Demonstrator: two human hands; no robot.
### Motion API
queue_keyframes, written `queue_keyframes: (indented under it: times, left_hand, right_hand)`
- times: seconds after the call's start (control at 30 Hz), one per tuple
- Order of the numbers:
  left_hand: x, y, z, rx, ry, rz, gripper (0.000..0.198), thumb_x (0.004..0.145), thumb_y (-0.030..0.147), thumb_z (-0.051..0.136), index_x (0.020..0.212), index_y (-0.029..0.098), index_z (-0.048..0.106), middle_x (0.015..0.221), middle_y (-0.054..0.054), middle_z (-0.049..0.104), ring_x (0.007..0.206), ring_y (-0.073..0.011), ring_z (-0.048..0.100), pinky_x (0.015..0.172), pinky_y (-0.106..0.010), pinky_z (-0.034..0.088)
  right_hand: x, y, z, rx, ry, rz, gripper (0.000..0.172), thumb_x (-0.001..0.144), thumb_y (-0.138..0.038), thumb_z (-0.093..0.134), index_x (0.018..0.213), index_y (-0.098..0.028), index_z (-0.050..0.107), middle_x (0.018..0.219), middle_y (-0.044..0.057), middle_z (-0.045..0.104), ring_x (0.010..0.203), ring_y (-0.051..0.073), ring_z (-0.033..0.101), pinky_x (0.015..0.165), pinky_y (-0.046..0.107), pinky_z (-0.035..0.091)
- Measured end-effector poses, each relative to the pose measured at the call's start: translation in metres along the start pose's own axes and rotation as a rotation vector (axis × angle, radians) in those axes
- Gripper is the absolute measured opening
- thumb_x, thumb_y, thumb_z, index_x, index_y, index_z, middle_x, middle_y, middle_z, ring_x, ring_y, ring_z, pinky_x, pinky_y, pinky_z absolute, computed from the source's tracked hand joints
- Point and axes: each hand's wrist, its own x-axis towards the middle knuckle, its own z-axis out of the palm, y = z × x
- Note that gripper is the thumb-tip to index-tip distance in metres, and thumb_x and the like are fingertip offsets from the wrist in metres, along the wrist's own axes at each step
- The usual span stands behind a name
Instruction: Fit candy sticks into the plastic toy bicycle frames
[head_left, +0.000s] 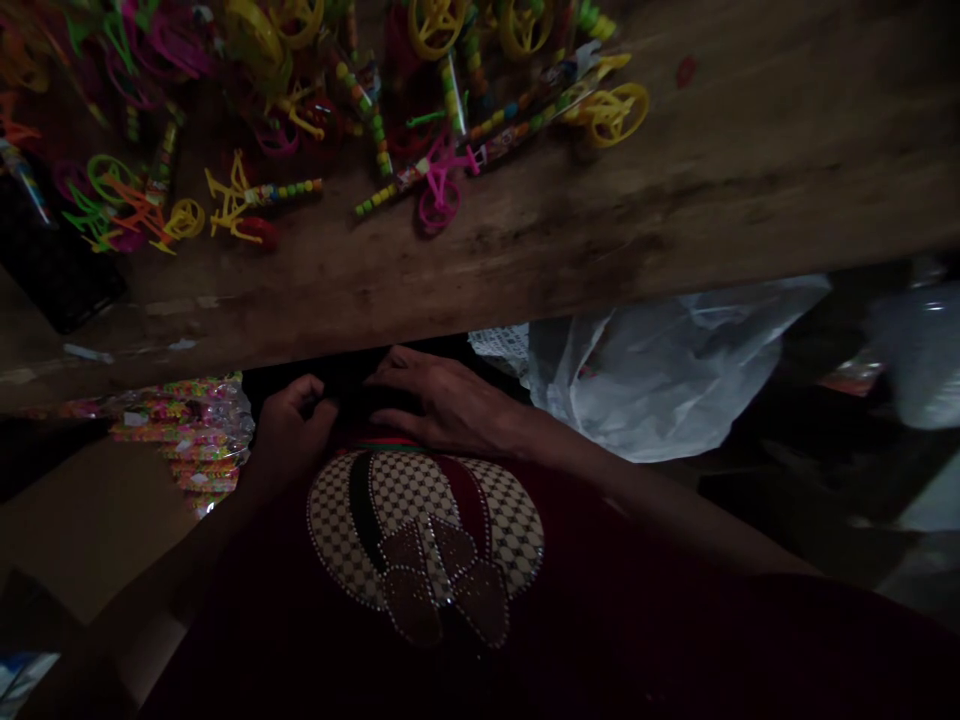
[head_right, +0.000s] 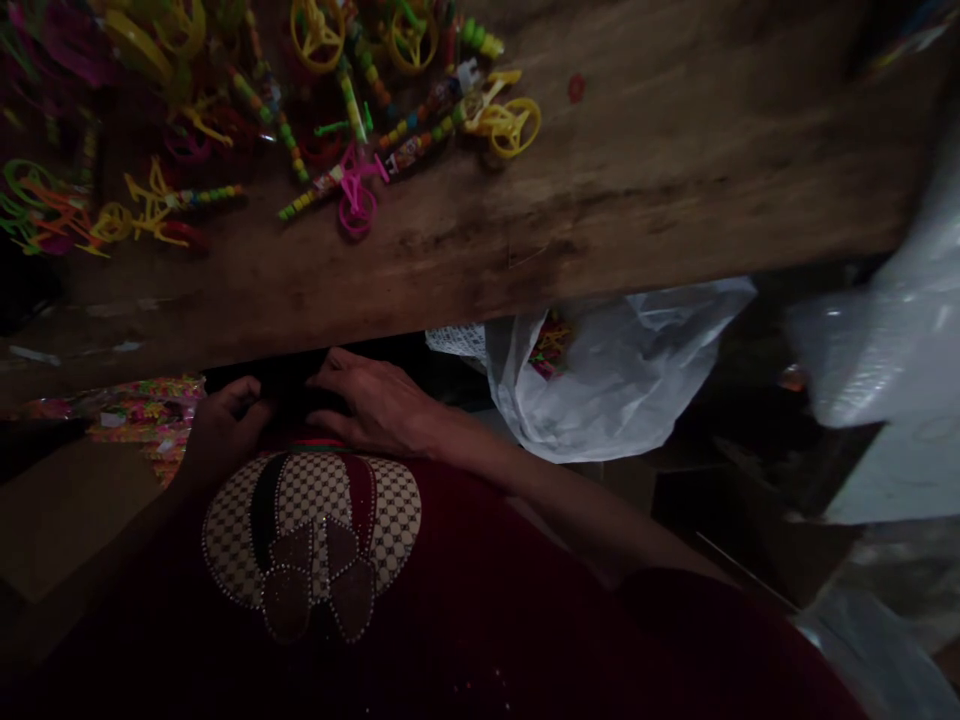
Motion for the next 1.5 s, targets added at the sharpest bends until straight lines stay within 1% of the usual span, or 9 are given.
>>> queue_keyframes:
  times: [0.23, 0.43, 0.57, 0.8, 0.97, 1.13, 1.27, 1.4, 1.5]
  left_hand:
    - [0.0, 0.001, 0.002, -0.084, 0.012, -0.074, 0.019, 0.068, 0.037, 0.058, 0.068, 0.019, 0.056, 0.063, 0.004, 0.053, 0.061, -0.0113, 0.045, 0.057, -0.023, 0.035]
    - [0.003, -0.002, 0.004, -0.08, 0.03, -0.102, 0.021, 0.068, 0.039, 0.059, 0.069, 0.019, 0.057, 0.063, 0.003, 0.055, 0.061, -0.0118, 0.046, 0.056, -0.023, 0.034]
    - [0.004, -0.002, 0.003, -0.036, 0.027, -0.079, 0.02, 0.068, 0.038, 0.058, 0.067, 0.019, 0.057, 0.064, 0.003, 0.057, 0.063, -0.0122, 0.048, 0.056, -0.023, 0.035]
    - [0.003, 0.003, 0.002, 0.03, 0.03, -0.046, 0.013, 0.071, 0.031, 0.055, 0.067, 0.019, 0.057, 0.063, 0.003, 0.058, 0.062, -0.0121, 0.052, 0.059, -0.023, 0.04]
    - [0.003, 0.002, 0.001, 0.032, 0.014, -0.014, 0.013, 0.072, 0.031, 0.056, 0.067, 0.02, 0.056, 0.064, 0.003, 0.06, 0.063, -0.0122, 0.053, 0.058, -0.022, 0.042]
    - [0.003, -0.001, -0.001, 0.014, -0.003, 0.0, 0.015, 0.071, 0.034, 0.061, 0.069, 0.019, 0.06, 0.068, 0.002, 0.066, 0.065, -0.0132, 0.059, 0.062, -0.023, 0.046]
    - [0.002, 0.0, 0.0, 0.072, -0.001, 0.042, 0.017, 0.071, 0.03, 0.061, 0.083, 0.019, 0.068, 0.077, 0.0, 0.073, 0.071, -0.0156, 0.065, 0.066, -0.024, 0.049]
    - [-0.001, 0.003, -0.002, 0.254, 0.045, 0.098, 0.02, 0.074, 0.032, 0.06, 0.085, 0.019, 0.07, 0.068, 0.001, 0.07, 0.062, -0.0147, 0.061, 0.06, -0.025, 0.044]
    - [-0.001, 0.001, -0.007, 0.252, -0.059, 0.12, 0.023, 0.078, 0.037, 0.06, 0.087, 0.019, 0.071, 0.07, 0.001, 0.071, 0.063, -0.0149, 0.061, 0.059, -0.024, 0.044]
  right_hand:
    - [-0.001, -0.008, 0.002, -0.13, 0.048, 0.057, 0.023, 0.095, -0.019, 0.053, 0.099, -0.011, 0.073, 0.091, 0.01, 0.07, 0.078, 0.018, 0.062, 0.07, 0.03, 0.044]
    - [-0.002, -0.002, -0.012, 0.187, 0.074, 0.225, 0.019, 0.089, -0.014, 0.056, 0.099, -0.013, 0.072, 0.079, 0.001, 0.07, 0.066, 0.011, 0.058, 0.065, 0.024, 0.042]
    - [-0.003, 0.002, -0.019, 0.105, -0.013, 0.162, 0.018, 0.091, -0.018, 0.058, 0.094, -0.016, 0.075, 0.092, 0.005, 0.075, 0.081, 0.015, 0.065, 0.075, 0.027, 0.046]
    - [0.001, -0.011, -0.012, -0.117, 0.129, 0.091, 0.022, 0.096, -0.023, 0.054, 0.104, -0.017, 0.074, 0.1, 0.01, 0.075, 0.091, 0.022, 0.068, 0.082, 0.034, 0.048]
    - [0.021, -0.016, -0.003, 0.015, 0.115, -0.009, 0.033, 0.094, -0.034, 0.063, 0.119, -0.014, 0.068, 0.109, 0.011, 0.071, 0.093, 0.02, 0.066, 0.081, 0.032, 0.048]
    - [0.028, -0.021, 0.003, 0.098, 0.13, 0.032, 0.019, 0.088, -0.031, 0.067, 0.096, -0.013, 0.069, 0.091, 0.005, 0.068, 0.077, 0.014, 0.059, 0.069, 0.027, 0.041]
    - [0.025, -0.025, 0.002, 0.183, 0.074, 0.173, 0.017, 0.083, -0.028, 0.065, 0.073, -0.016, 0.057, 0.066, -0.004, 0.053, 0.061, 0.009, 0.045, 0.058, 0.025, 0.031]
    - [0.026, -0.023, 0.0, 0.476, 0.003, 0.201, 0.017, 0.08, -0.029, 0.064, 0.072, -0.018, 0.053, 0.068, -0.005, 0.05, 0.063, 0.008, 0.044, 0.059, 0.024, 0.033]
    - [0.027, -0.021, -0.002, 0.639, -0.043, 0.253, 0.02, 0.078, -0.031, 0.067, 0.072, -0.018, 0.054, 0.07, -0.005, 0.052, 0.064, 0.008, 0.046, 0.059, 0.023, 0.036]
